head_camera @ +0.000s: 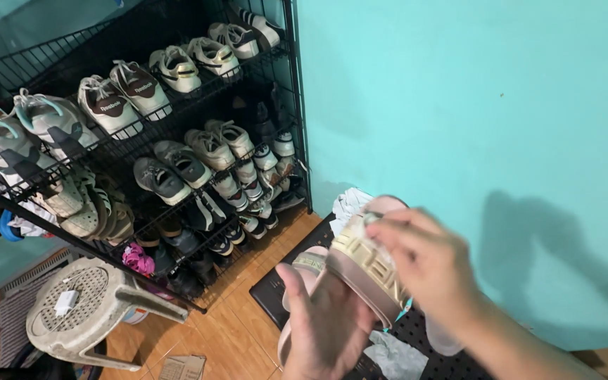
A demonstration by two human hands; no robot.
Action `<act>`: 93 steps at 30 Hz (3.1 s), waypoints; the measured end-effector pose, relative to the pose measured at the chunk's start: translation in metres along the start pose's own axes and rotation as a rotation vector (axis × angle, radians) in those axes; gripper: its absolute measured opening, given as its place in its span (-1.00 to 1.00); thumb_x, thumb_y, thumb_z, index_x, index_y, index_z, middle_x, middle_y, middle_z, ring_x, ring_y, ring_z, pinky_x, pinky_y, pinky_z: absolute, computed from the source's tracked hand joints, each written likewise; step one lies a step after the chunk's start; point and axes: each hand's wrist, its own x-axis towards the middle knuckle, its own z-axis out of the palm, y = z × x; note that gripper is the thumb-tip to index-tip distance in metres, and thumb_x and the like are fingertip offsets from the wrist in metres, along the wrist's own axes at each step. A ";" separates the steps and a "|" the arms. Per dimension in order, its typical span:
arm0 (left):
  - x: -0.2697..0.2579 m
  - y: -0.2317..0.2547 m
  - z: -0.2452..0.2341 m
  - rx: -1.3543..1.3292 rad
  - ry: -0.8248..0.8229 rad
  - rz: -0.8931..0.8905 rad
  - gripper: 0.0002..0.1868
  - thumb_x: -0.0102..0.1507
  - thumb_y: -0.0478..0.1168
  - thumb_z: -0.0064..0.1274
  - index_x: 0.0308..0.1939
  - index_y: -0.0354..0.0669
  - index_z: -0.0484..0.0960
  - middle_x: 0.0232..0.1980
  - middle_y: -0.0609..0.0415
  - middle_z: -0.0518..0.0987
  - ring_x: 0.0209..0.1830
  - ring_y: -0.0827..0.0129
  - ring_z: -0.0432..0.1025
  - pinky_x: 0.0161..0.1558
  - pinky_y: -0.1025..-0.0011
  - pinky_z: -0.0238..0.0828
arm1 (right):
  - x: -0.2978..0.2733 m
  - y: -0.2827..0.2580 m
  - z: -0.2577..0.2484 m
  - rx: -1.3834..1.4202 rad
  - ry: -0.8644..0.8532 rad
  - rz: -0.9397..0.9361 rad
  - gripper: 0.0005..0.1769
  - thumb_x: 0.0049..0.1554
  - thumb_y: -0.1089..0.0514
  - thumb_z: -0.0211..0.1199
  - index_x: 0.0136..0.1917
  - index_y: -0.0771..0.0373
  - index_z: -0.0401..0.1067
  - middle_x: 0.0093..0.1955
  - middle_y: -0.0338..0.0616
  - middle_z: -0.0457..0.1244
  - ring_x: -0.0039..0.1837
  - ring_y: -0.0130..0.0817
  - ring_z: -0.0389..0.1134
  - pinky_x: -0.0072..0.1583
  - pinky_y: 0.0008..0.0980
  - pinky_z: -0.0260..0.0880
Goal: The recorder cleans various shoes and sandals from a rack using wet wipes.
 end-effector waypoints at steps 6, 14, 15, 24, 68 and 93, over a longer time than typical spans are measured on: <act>0.002 -0.005 -0.027 -0.016 0.023 0.005 0.38 0.03 0.71 -0.34 0.55 -0.38 -0.02 0.48 -0.27 0.31 0.48 0.00 0.25 0.41 0.09 0.27 | -0.005 0.008 -0.002 -0.063 -0.087 0.021 -0.80 0.12 0.30 0.27 -0.01 0.15 0.62 -0.10 -0.29 0.41 -0.16 -0.47 0.42 -0.20 -0.52 0.47; 0.001 0.005 -0.014 -0.001 -0.003 0.112 0.06 0.18 0.40 -0.05 0.50 -0.31 0.11 0.40 -0.23 0.42 0.36 0.03 0.38 0.30 0.13 0.37 | -0.043 0.002 -0.018 0.246 -0.142 0.190 -0.90 0.13 0.29 0.25 -0.13 0.24 0.59 -0.03 -0.25 0.38 -0.01 -0.48 0.46 0.00 -0.46 0.48; 0.001 0.006 -0.007 0.081 0.052 0.173 -0.09 0.20 0.18 0.11 0.47 -0.21 0.14 0.38 -0.16 0.42 0.34 0.09 0.39 0.31 0.10 0.40 | -0.046 0.014 -0.023 0.414 -0.093 0.337 -0.89 0.17 0.28 0.23 -0.17 0.28 0.55 0.00 -0.18 0.37 -0.01 -0.44 0.47 0.04 -0.40 0.49; 0.014 -0.021 -0.017 0.095 0.122 0.249 -0.36 0.20 -0.39 0.12 0.37 -0.32 0.33 0.21 -0.14 0.57 0.18 0.12 0.50 0.16 0.11 0.47 | -0.022 0.028 -0.077 0.378 0.022 0.524 -0.68 0.23 0.24 0.15 0.22 0.39 0.48 0.20 -0.27 0.32 0.14 -0.47 0.37 0.12 -0.52 0.40; 0.022 -0.025 0.001 0.024 0.229 0.224 -0.47 0.28 -0.38 -0.18 0.36 -0.27 0.38 0.19 -0.15 0.58 0.13 0.12 0.52 0.13 0.16 0.49 | 0.003 -0.019 -0.025 -0.090 -0.003 0.157 -0.69 0.02 0.36 0.33 0.03 0.10 0.62 -0.12 -0.24 0.35 -0.20 -0.44 0.39 -0.21 -0.48 0.41; 0.069 0.036 0.027 -0.012 0.306 0.281 -0.51 0.39 -0.07 -0.33 0.36 -0.14 0.32 0.19 -0.20 0.52 0.05 0.06 0.51 0.00 0.09 0.56 | 0.021 -0.002 0.007 0.151 0.002 0.206 -0.68 -0.01 0.47 0.27 -0.03 0.19 0.60 -0.09 -0.20 0.37 -0.11 -0.46 0.44 -0.15 -0.53 0.42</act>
